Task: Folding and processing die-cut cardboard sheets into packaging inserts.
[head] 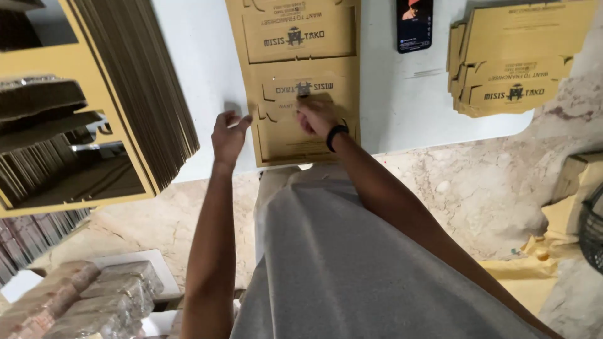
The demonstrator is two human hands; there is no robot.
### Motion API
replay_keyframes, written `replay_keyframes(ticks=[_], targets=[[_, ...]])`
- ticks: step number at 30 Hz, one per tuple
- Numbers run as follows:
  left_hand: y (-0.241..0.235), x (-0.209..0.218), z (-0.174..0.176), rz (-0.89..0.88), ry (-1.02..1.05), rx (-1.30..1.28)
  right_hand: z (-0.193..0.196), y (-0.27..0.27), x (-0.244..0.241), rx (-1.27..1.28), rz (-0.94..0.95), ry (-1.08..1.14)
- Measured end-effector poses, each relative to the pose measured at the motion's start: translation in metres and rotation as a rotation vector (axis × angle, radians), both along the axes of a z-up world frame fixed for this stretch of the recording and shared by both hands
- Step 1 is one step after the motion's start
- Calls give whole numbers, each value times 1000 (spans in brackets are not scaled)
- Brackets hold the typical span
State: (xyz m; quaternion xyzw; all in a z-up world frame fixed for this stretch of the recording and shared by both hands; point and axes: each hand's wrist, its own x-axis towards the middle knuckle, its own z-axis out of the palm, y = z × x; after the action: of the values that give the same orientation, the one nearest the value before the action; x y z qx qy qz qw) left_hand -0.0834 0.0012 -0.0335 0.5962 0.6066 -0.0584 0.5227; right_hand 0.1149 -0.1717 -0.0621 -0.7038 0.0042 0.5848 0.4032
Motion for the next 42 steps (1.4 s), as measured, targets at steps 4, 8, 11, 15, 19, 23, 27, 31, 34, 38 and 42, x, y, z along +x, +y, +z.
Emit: replay_keyframes(ticks=[4, 8, 11, 15, 19, 23, 27, 31, 34, 38, 42], targets=[[-72, -40, -3, -1, 47, 299, -7, -29, 0, -20, 182, -81], [-126, -47, -9, -53, 77, 329, 44, -21, 3, -71, 305, -130], [-127, -51, -41, 3, 162, 367, 36, -21, -1, -57, 426, -152], [-125, -57, -36, 46, 247, 480, 76, -7, -13, -93, 837, -286], [-138, -60, -40, 637, -136, 180, 109, 6, -23, -170, 1018, -262], [-169, -20, 14, 1047, -707, -6, 92, 7, -27, -124, 966, -238], [-175, -3, 1, 1278, -782, -115, 92, 15, -31, -171, 926, -347], [-187, -9, -8, 1307, -862, -143, 96, 8, -29, -225, 946, -365], [-192, -11, 2, 1226, -857, -221, 92, 5, -28, -167, 915, -390], [-189, -6, 55, 1223, -827, -395, 58, -1, -28, -209, 1009, -341], [-185, -4, 44, 1161, -781, -242, 62, 1, -18, -153, 1075, -286]])
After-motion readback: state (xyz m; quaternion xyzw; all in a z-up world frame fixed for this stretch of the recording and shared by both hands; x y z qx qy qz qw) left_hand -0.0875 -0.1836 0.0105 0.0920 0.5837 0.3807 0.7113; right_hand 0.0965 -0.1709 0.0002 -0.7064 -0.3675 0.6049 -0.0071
